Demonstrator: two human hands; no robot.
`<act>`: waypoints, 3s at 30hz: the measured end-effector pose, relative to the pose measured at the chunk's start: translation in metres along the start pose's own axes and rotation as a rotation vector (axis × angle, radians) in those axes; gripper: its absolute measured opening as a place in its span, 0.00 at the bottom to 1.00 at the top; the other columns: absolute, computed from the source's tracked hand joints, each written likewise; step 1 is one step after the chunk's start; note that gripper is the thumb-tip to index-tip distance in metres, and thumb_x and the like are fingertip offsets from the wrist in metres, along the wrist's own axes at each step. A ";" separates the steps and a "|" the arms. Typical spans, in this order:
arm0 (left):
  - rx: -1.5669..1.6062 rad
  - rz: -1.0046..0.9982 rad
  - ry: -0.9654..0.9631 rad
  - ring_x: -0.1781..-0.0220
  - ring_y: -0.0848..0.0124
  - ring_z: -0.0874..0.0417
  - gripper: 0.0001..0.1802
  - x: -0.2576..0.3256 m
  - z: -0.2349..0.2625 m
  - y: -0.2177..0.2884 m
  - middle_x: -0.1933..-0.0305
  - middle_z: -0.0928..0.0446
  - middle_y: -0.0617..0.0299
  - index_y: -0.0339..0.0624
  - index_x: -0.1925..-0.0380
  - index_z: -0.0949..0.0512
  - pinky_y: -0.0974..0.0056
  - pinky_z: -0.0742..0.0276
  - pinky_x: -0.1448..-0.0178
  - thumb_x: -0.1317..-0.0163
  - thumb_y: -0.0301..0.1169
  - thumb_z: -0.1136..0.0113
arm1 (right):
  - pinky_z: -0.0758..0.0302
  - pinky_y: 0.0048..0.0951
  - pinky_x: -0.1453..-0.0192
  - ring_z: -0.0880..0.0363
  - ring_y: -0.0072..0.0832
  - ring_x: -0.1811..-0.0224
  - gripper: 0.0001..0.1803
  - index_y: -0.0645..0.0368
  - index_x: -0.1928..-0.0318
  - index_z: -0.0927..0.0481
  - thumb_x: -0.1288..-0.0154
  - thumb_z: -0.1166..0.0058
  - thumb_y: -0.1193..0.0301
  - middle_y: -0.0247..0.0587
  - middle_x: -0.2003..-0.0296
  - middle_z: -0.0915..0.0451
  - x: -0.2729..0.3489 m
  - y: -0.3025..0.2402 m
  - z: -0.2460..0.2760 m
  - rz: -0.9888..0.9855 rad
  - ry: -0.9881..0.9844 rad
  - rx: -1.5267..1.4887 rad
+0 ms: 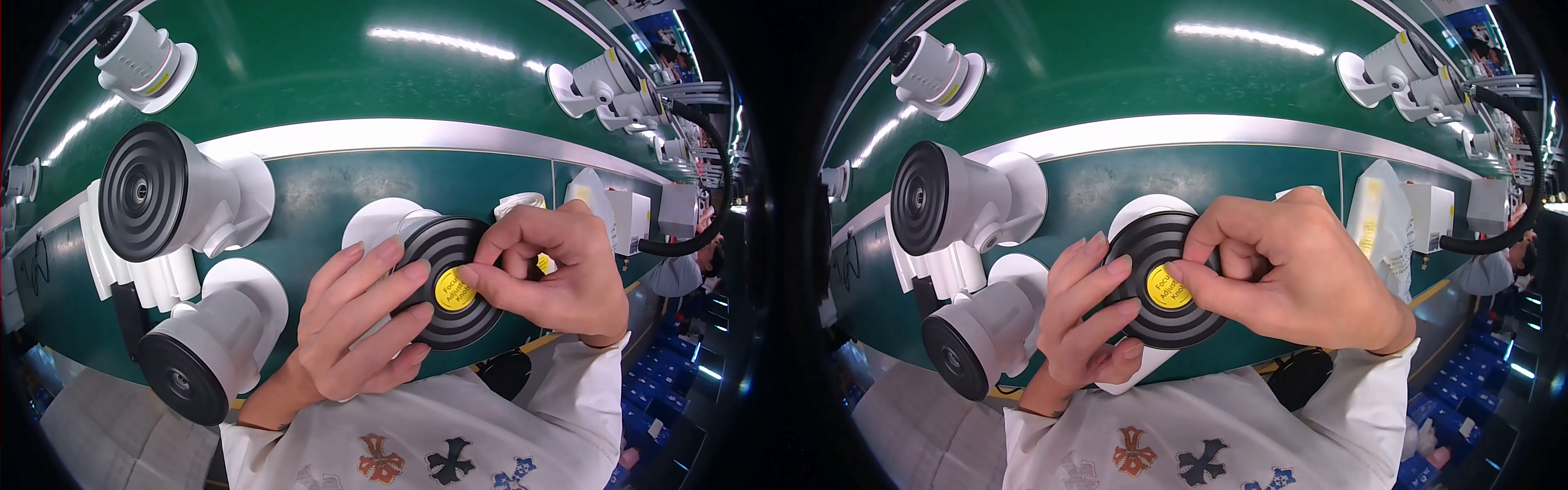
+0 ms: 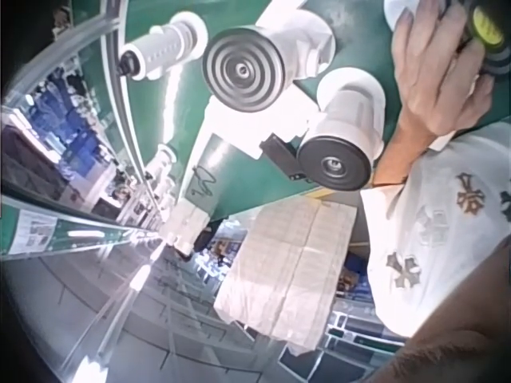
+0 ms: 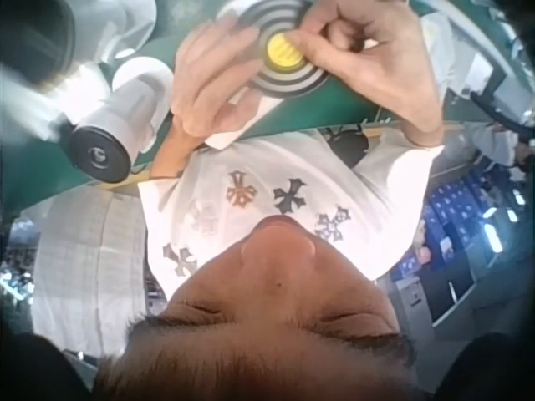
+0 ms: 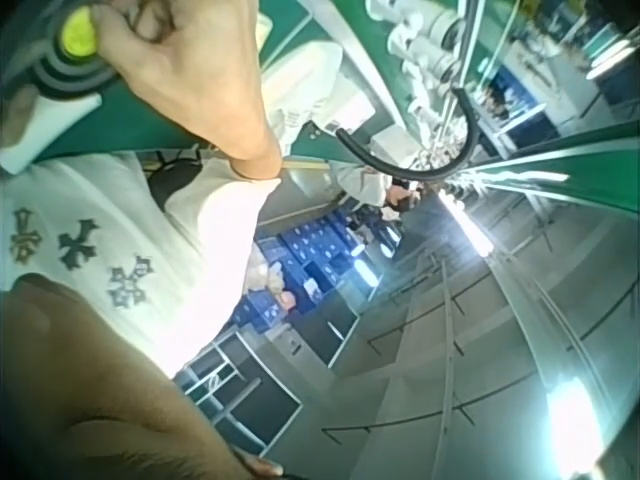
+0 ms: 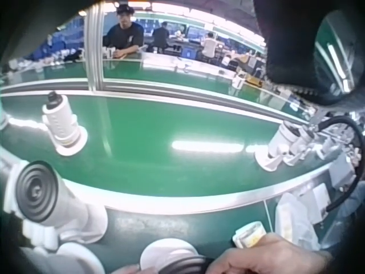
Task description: Applying yellow circular labels to the front of white and black light fixtures on an assembly line.
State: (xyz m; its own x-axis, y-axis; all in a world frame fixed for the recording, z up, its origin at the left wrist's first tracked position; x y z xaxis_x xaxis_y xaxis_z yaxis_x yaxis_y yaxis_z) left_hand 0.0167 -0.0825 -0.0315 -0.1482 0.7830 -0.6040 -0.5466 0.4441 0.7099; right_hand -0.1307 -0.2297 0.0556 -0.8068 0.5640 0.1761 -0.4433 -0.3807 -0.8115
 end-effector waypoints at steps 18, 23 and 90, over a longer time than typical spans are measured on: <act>-0.119 -0.077 -0.106 0.39 0.42 0.30 0.19 -0.001 -0.005 -0.001 0.43 0.30 0.50 0.52 0.56 0.16 0.44 0.27 0.40 0.36 0.50 0.45 | 0.44 0.22 0.83 0.42 0.18 0.90 0.08 0.61 0.75 0.23 0.45 0.36 0.77 0.30 0.92 0.40 0.000 -0.002 -0.002 0.010 0.012 0.014; -0.322 -0.132 -0.116 0.40 0.44 0.31 0.21 0.000 -0.002 -0.002 0.42 0.31 0.54 0.58 0.56 0.16 0.40 0.30 0.42 0.38 0.56 0.47 | 0.49 0.18 0.81 0.39 0.09 0.88 0.09 0.63 0.67 0.20 0.48 0.33 0.79 0.24 0.91 0.34 0.001 -0.001 0.000 0.030 -0.017 0.059; 1.609 0.995 -0.089 0.46 0.56 0.22 0.57 0.030 -0.015 -0.007 0.39 0.34 0.56 0.60 0.26 0.56 0.52 0.17 0.50 0.51 0.68 0.41 | 0.32 0.34 0.37 0.26 0.31 0.44 0.44 0.63 0.39 0.30 0.55 0.26 0.57 0.43 0.45 0.24 0.037 0.041 -0.006 0.014 -0.174 -0.512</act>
State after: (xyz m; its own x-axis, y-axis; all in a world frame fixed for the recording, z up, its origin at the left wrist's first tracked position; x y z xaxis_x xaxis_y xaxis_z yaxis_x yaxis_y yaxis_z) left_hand 0.0044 -0.0685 -0.0602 0.1843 0.9693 0.1630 0.8908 -0.2348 0.3891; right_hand -0.1758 -0.2200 0.0255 -0.8831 0.4155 0.2179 -0.2202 0.0429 -0.9745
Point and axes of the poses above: each hand's wrist, its own x-axis away from the middle knuckle, its own z-axis out of the back of the hand, y = z × x, the point moved 1 cm from there along -x, towards the middle knuckle
